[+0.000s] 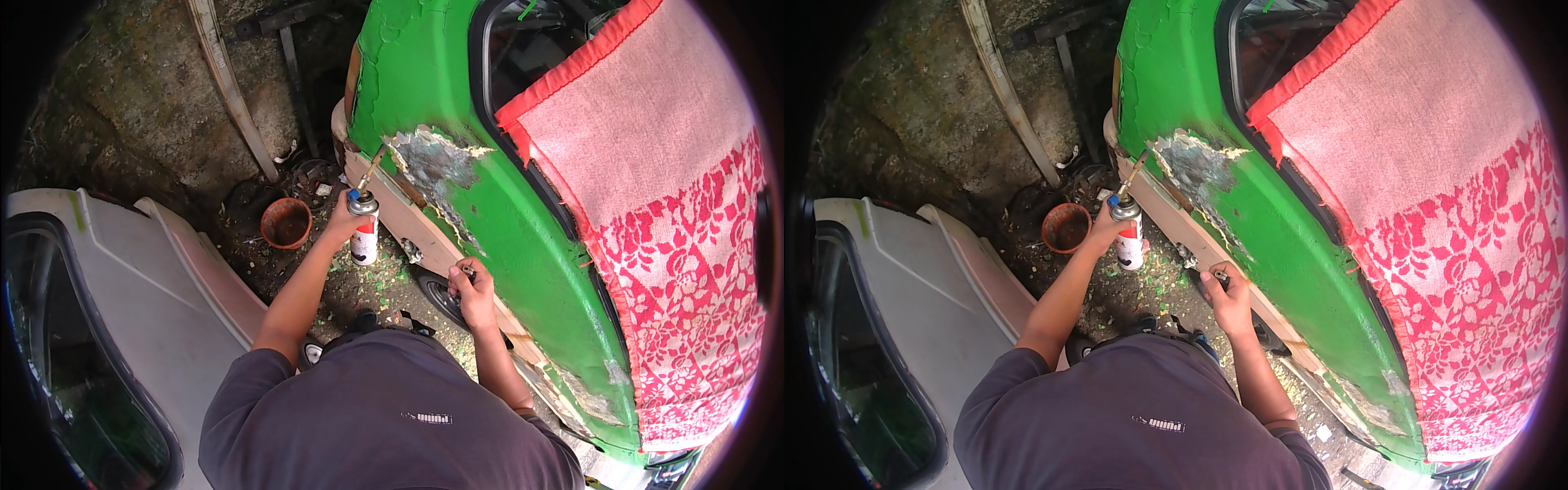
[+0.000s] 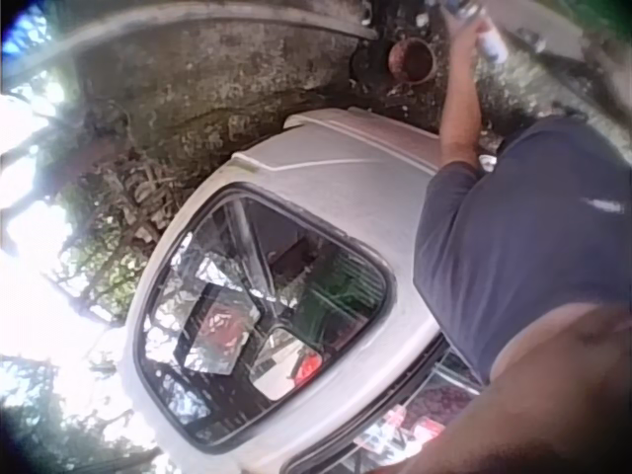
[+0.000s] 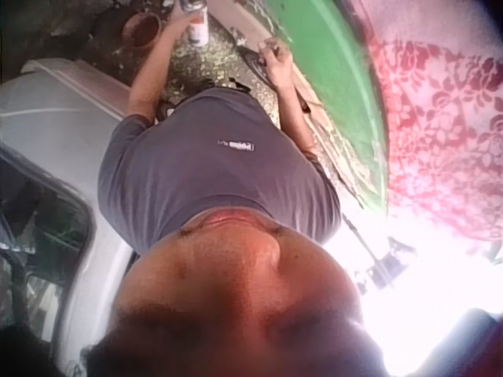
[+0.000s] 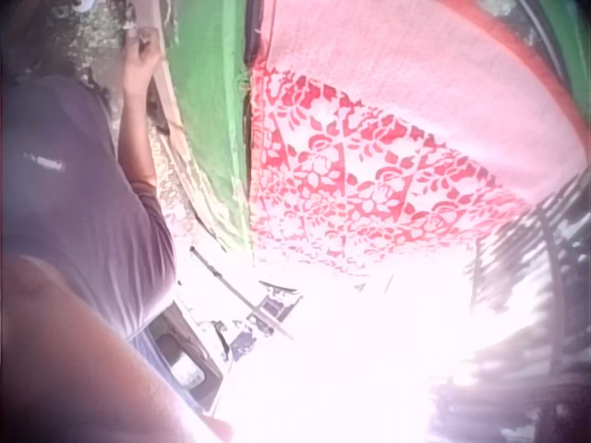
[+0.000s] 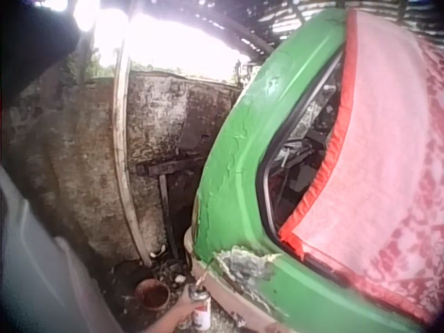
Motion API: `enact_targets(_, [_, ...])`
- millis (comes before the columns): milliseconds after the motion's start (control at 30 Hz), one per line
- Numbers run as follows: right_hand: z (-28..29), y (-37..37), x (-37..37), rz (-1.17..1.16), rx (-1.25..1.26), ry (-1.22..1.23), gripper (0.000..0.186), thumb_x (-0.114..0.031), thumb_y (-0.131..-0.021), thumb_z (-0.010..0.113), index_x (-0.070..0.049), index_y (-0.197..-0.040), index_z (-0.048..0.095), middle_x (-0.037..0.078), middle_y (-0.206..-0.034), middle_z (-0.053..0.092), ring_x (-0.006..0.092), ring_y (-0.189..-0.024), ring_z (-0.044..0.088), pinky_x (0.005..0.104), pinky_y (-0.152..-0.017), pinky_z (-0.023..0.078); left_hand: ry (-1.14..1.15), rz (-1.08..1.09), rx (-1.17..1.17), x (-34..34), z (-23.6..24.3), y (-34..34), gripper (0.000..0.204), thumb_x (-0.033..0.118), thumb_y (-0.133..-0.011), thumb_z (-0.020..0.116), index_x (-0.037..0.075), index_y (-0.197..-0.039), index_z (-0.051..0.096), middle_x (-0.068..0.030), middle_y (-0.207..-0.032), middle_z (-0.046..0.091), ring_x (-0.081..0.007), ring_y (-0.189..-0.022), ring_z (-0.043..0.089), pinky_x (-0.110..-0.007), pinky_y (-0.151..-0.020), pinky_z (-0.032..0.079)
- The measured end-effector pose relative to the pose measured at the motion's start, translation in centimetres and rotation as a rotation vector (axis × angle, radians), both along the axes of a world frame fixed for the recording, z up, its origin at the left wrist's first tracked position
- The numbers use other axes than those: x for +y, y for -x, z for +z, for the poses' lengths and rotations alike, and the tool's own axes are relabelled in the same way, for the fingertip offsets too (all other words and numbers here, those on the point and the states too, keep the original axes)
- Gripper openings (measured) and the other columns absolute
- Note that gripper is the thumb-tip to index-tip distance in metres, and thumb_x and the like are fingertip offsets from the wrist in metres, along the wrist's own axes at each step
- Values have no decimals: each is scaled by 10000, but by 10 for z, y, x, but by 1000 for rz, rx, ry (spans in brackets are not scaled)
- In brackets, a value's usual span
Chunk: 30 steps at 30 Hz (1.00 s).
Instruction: The person uses a hammer and chisel to remove damaged material from a green car's side panel, then applies a blowtorch to heat the same area. The work is performed outdoors with a patterned cloth covering part of the vehicle.
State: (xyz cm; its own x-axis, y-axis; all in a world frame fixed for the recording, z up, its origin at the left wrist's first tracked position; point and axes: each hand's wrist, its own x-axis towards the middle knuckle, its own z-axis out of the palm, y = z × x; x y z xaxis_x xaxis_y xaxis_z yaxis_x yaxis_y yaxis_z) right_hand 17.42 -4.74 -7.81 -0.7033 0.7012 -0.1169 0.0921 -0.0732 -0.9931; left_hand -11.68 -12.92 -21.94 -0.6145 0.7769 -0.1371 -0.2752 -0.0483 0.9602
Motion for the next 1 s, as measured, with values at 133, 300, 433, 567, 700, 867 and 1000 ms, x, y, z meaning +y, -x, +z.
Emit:
enact_targets(133, [-4,1,0,-4,29,-24,144,-132,-925,605,-31,-888,510,-4,-638,496,70,-574,453,231,-534,374,27,7,31,-2,-1,1,748,44,-675,768,83,-1288,341,-63,-1137,549,-184,-1056,539,-348,-919,443])
enact_targets(300, [-8,0,-1,-15,52,-18,155,-151,-924,618,-37,-903,516,-15,-626,497,58,-569,452,220,-526,359,32,23,2,-3,7,0,745,36,-673,766,83,-1284,344,-68,-1139,545,-187,-1061,535,-350,-919,443])
enact_targets(433, [-6,0,-2,-26,44,-17,159,-157,-926,617,-35,-908,517,-15,-629,499,57,-573,452,217,-529,358,66,22,29,-4,-5,9,749,33,-674,763,81,-1288,338,-74,-1142,545,-191,-1062,537,-353,-917,444])
enact_targets(567, [-8,-2,-2,-30,37,-13,160,-160,-928,617,-35,-911,518,-15,-630,500,53,-573,450,214,-529,356,74,27,33,-3,-6,7,703,10,-723,732,100,-1316,365,-51,-1138,582,-185,-1062,557,-359,-931,439])
enact_targets(700, [-10,-4,0,-41,35,-4,159,-159,-925,621,-37,-914,520,-15,-629,499,51,-574,452,213,-526,354,60,19,22,2,-5,8,735,30,-672,760,86,-1276,346,-68,-1115,552,-192,-1040,547,-354,-903,452])
enact_targets(867, [-10,-4,1,-49,72,31,159,-154,-922,623,-35,-913,518,-18,-625,492,54,-564,450,215,-519,354,-1,-6,23,5,4,5,726,14,-667,753,91,-1267,353,-61,-1115,552,-189,-1036,552,-349,-906,453])
enact_targets(1000, [-10,-3,1,-47,57,24,159,-152,-923,621,-35,-909,515,-19,-623,489,55,-556,443,217,-516,355,53,20,21,2,-8,8,721,-3,-719,729,94,-1328,355,-53,-1150,581,-187,-1066,561,-360,-933,441])
